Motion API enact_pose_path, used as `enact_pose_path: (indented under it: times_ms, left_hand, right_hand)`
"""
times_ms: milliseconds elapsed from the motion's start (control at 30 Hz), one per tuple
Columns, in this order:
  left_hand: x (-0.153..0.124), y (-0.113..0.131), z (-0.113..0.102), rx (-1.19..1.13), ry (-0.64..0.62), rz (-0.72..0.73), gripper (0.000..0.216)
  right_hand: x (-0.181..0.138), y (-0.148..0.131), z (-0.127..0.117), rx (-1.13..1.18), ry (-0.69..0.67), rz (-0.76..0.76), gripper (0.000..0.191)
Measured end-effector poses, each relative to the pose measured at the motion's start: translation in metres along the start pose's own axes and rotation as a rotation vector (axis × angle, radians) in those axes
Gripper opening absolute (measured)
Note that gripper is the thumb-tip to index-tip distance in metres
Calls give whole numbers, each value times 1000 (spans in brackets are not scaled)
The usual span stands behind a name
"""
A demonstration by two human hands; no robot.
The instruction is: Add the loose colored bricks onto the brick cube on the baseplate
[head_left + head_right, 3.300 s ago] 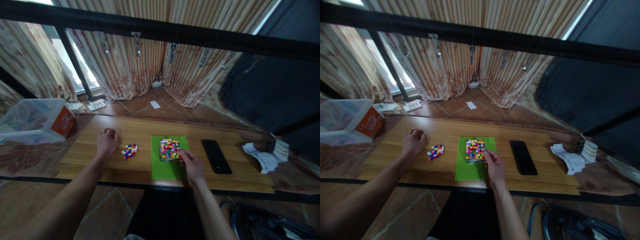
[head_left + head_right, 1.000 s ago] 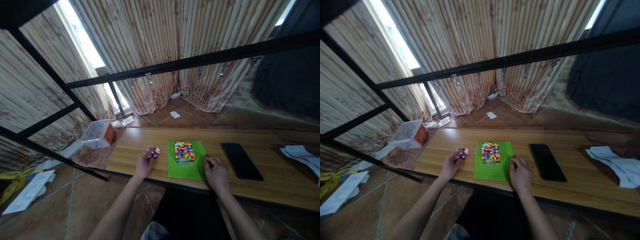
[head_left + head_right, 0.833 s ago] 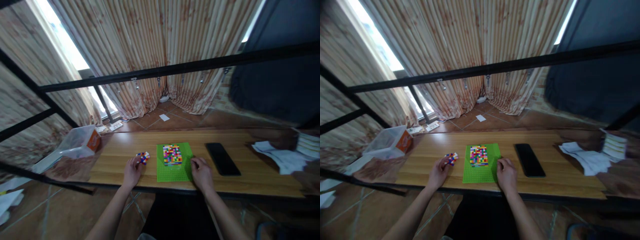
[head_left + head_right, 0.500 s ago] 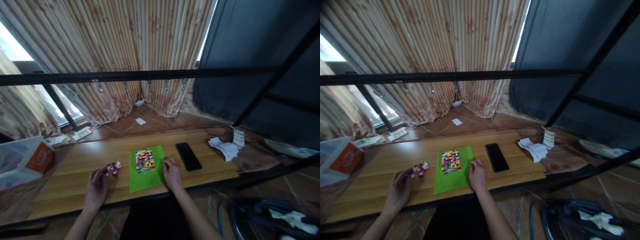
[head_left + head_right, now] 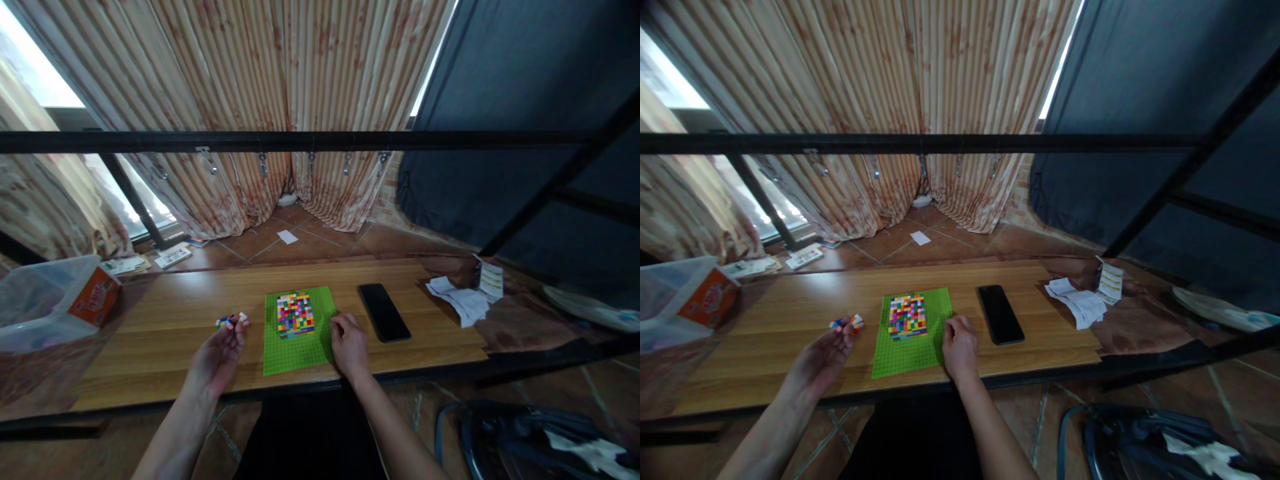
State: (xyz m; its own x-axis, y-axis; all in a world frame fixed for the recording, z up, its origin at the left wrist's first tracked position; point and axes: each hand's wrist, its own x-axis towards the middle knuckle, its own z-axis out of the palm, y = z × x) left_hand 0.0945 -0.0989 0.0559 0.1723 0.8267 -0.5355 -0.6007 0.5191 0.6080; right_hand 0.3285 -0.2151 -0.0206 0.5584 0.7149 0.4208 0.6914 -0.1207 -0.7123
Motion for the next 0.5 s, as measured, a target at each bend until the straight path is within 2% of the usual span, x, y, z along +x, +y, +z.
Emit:
enact_pose_path:
  times_ms: [233, 500]
  left_hand:
    - [2, -17, 12, -9, -9, 32, 20]
    - [5, -24, 6, 79, -72, 56, 8]
  right_hand:
    - [-2, 5, -2, -5, -24, -11, 25]
    - [-2, 9, -4, -8, -32, -15, 28]
